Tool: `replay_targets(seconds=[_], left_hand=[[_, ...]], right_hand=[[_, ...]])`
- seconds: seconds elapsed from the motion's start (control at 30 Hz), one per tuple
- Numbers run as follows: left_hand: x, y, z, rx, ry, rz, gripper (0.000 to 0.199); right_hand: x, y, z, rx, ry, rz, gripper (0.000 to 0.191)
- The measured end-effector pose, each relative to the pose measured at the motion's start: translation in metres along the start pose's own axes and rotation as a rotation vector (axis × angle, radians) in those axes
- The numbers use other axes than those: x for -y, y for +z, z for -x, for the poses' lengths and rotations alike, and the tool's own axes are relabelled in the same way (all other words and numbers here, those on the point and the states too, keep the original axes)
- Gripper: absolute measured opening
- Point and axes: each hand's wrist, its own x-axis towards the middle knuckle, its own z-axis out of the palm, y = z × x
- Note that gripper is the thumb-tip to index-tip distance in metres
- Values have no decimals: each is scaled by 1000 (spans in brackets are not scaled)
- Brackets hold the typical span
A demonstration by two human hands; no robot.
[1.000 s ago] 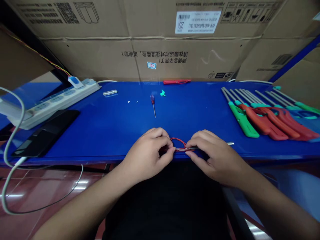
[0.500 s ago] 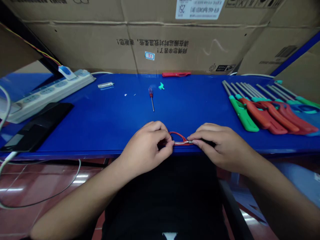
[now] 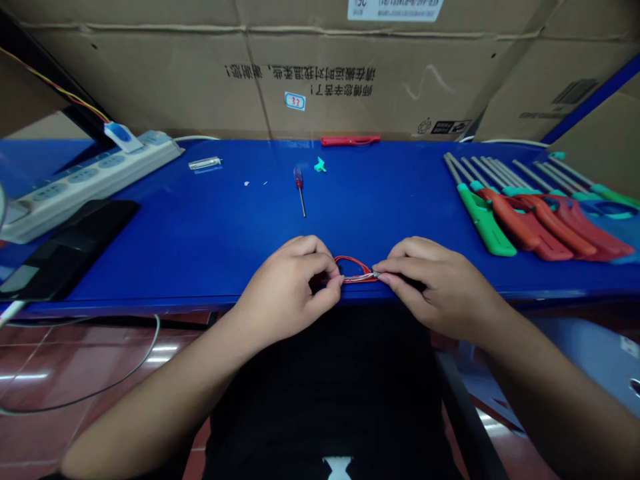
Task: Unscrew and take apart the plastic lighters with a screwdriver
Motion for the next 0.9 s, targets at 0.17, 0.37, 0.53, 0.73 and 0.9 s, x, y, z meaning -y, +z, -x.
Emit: replay_targets(seconds=[0.17,0.37,0.53,0.73,0.9], left_hand=[[-1,-1,0,4,-1,15,9],[-1,-2,0,2,-1,19,10],[-1,-1,0,3,-19,7,11],[-3,-3,-3,28,-13,3,10],[-4,-2,-2,20,-1,-40,12]], right_hand=[[0,-10,-10,77,159,-140,14],[0,-24,-26,202,170,-70,13],[-5,-17,-20,179,115,-92,16],[-6,-6,-10,109,-13,-59,24],[-7,-4,-12,90,-65,-57,26]])
